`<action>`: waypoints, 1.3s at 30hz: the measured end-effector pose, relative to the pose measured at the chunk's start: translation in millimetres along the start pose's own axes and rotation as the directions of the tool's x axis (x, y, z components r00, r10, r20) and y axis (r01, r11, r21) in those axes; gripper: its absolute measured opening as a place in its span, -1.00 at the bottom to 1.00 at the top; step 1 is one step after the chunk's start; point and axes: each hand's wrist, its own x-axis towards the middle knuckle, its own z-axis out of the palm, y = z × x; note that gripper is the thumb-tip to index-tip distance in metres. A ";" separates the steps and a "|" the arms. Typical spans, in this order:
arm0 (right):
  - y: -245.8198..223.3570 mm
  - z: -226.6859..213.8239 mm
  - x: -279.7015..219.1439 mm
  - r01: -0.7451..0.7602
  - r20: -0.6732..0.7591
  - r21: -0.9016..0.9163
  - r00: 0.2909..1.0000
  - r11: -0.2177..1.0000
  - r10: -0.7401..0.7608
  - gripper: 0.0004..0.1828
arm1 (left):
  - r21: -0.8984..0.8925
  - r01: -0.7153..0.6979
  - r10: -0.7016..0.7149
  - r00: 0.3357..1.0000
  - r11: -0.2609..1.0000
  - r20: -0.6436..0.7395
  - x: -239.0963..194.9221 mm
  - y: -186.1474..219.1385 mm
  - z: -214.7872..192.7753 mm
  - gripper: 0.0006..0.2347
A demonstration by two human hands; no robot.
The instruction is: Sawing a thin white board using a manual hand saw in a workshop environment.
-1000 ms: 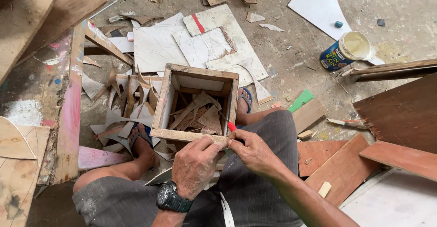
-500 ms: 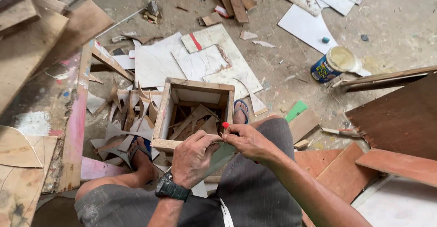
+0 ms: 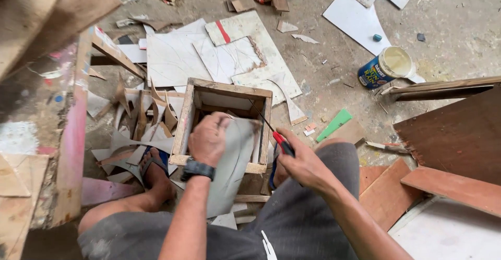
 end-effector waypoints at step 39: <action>37.5 29.6 -14.4 -0.024 0.137 -0.345 0.988 0.938 0.075 -0.33 | -0.404 0.471 -0.442 0.881 0.784 0.170 -20.0 -132.1 56.7 -0.83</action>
